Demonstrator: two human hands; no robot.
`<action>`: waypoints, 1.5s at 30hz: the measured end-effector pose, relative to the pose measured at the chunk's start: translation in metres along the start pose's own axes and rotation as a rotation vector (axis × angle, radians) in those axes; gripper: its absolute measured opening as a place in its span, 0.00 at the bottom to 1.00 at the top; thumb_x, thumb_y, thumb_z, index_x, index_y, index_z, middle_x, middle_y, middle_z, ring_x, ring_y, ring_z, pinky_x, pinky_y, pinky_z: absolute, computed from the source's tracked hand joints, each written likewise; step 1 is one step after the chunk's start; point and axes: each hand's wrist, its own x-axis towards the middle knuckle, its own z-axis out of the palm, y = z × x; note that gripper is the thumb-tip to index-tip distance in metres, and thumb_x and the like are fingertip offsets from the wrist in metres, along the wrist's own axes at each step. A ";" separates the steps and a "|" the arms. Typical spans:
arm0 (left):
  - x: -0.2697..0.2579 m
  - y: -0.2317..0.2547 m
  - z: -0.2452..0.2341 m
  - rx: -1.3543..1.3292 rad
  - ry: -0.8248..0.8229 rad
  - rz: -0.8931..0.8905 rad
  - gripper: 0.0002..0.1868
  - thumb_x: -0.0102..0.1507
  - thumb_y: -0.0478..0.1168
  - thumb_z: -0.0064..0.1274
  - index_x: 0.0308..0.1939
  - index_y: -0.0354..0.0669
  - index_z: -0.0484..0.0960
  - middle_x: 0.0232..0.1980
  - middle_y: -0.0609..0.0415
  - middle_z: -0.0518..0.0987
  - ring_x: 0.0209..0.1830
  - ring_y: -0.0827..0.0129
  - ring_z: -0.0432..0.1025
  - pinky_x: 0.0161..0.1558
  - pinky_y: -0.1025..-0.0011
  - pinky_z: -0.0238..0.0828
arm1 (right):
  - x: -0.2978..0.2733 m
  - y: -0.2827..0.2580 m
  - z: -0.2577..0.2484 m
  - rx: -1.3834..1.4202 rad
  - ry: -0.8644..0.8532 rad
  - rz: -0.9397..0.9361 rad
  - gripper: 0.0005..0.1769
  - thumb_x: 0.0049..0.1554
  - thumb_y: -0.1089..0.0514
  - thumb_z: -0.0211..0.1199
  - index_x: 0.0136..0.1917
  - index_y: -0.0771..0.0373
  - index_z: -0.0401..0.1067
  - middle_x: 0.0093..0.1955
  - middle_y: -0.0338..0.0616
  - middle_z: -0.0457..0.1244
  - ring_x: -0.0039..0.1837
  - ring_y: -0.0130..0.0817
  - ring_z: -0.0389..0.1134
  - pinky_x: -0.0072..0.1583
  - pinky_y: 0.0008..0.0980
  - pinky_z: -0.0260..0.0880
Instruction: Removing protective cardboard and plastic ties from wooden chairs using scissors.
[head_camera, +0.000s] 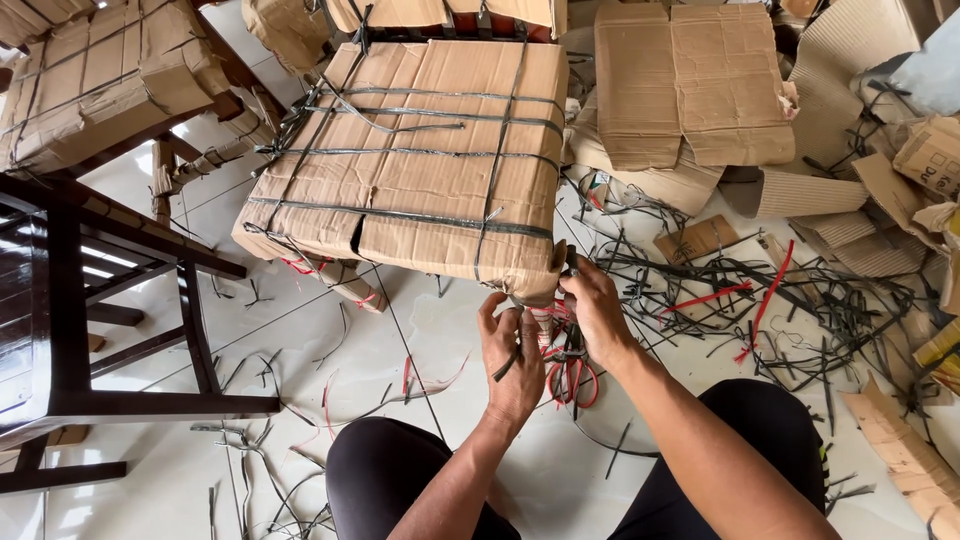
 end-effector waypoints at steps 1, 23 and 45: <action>0.003 -0.002 -0.002 0.002 0.000 0.000 0.17 0.72 0.41 0.41 0.32 0.36 0.74 0.64 0.33 0.66 0.59 0.30 0.71 0.60 0.39 0.68 | -0.009 -0.019 0.004 0.001 -0.001 0.000 0.28 0.60 0.56 0.51 0.73 0.58 0.67 0.57 0.51 0.60 0.56 0.37 0.58 0.59 0.41 0.65; 0.021 -0.019 -0.026 0.013 -0.237 0.054 0.10 0.66 0.36 0.39 0.33 0.34 0.73 0.63 0.31 0.75 0.59 0.30 0.71 0.55 0.44 0.71 | -0.005 -0.008 0.026 -0.796 0.203 -0.235 0.40 0.45 0.38 0.75 0.61 0.62 0.68 0.52 0.57 0.68 0.57 0.59 0.72 0.60 0.59 0.72; -0.009 0.041 -0.009 0.012 -0.098 0.195 0.12 0.69 0.36 0.42 0.32 0.34 0.68 0.64 0.31 0.67 0.63 0.32 0.69 0.61 0.47 0.70 | -0.026 -0.015 0.014 -0.712 0.072 -0.424 0.31 0.55 0.51 0.64 0.67 0.68 0.65 0.57 0.69 0.65 0.59 0.69 0.68 0.58 0.68 0.68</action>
